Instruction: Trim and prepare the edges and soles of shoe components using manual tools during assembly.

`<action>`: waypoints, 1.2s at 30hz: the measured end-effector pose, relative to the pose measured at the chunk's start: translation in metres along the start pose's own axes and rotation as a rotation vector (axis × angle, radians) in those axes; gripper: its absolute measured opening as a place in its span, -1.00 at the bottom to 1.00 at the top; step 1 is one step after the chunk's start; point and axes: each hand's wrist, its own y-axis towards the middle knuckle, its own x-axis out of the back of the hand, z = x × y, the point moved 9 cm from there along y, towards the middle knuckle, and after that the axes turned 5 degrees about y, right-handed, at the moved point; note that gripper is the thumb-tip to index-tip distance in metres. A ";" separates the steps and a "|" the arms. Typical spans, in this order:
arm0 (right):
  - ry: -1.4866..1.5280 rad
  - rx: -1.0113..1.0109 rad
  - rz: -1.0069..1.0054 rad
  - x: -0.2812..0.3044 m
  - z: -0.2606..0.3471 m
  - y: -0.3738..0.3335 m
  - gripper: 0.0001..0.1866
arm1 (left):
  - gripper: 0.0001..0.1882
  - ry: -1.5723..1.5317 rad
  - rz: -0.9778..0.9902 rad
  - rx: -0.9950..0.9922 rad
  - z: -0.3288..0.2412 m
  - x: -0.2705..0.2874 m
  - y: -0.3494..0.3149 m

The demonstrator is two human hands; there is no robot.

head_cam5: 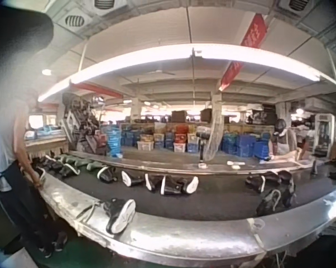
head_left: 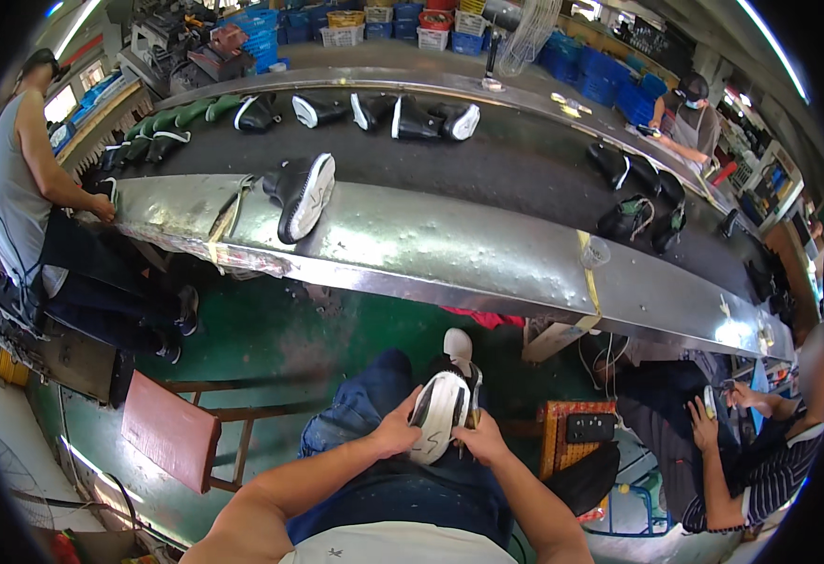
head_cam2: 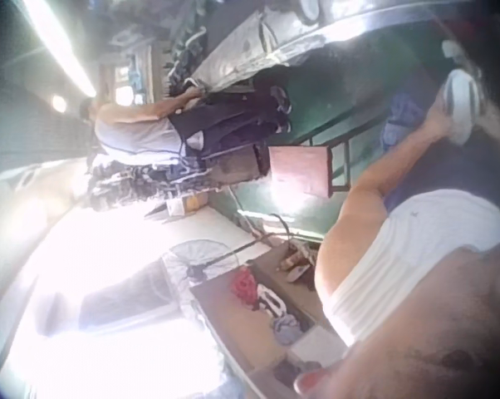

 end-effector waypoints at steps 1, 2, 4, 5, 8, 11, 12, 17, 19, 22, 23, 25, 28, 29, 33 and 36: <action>-0.011 0.004 0.020 0.001 0.000 0.000 -0.68 | 0.02 -0.009 0.075 0.024 -0.001 -0.003 0.000; -0.014 0.012 0.023 0.004 0.000 0.000 -0.68 | 0.05 -0.019 0.152 0.051 -0.002 -0.008 -0.002; -0.057 0.059 0.074 0.006 0.001 0.001 -0.62 | 0.09 -0.045 0.214 0.061 -0.006 -0.007 -0.004; -0.055 0.046 0.065 0.010 -0.005 0.000 -0.59 | 0.10 -0.080 0.252 0.070 -0.007 -0.010 -0.007; -0.119 -0.033 0.076 0.014 0.023 -0.014 -0.58 | 0.10 -0.190 0.300 0.085 0.000 -0.022 -0.012; 0.062 -0.124 0.088 0.040 0.005 -0.026 -0.61 | 0.26 0.072 0.155 0.023 0.014 -0.029 -0.008; 0.192 -0.113 0.075 0.045 -0.002 -0.037 -0.62 | 0.28 0.097 0.087 -0.081 0.032 -0.033 0.004; -0.185 -0.174 0.198 0.054 0.019 -0.079 -0.65 | 0.30 0.158 0.102 0.036 0.007 -0.018 0.001; -0.579 -0.077 0.267 0.045 0.055 -0.088 -0.56 | 0.27 0.245 0.089 0.160 -0.003 -0.015 -0.004; -0.783 0.271 0.249 0.035 0.079 -0.093 -0.46 | 0.25 0.231 0.094 0.215 0.014 -0.025 -0.004; -0.807 0.243 0.303 0.031 0.078 -0.093 -0.39 | 0.24 0.219 0.076 0.205 0.019 -0.025 -0.003; -0.857 0.274 0.330 0.025 0.080 -0.089 -0.39 | 0.24 0.234 0.090 0.228 0.015 -0.028 -0.006; -0.974 0.267 0.387 0.014 0.086 -0.078 -0.38 | 0.24 0.249 0.078 0.240 0.017 -0.029 -0.009; -1.036 0.218 0.407 0.012 0.087 -0.074 -0.37 | 0.24 0.244 0.080 0.250 0.018 -0.030 -0.009; -1.125 0.087 0.493 0.009 0.096 -0.064 -0.37 | 0.20 0.153 0.011 0.254 0.024 -0.025 -0.011; -1.038 0.207 0.457 0.021 0.104 -0.061 -0.39 | 0.11 -0.233 0.128 0.354 0.041 -0.028 0.008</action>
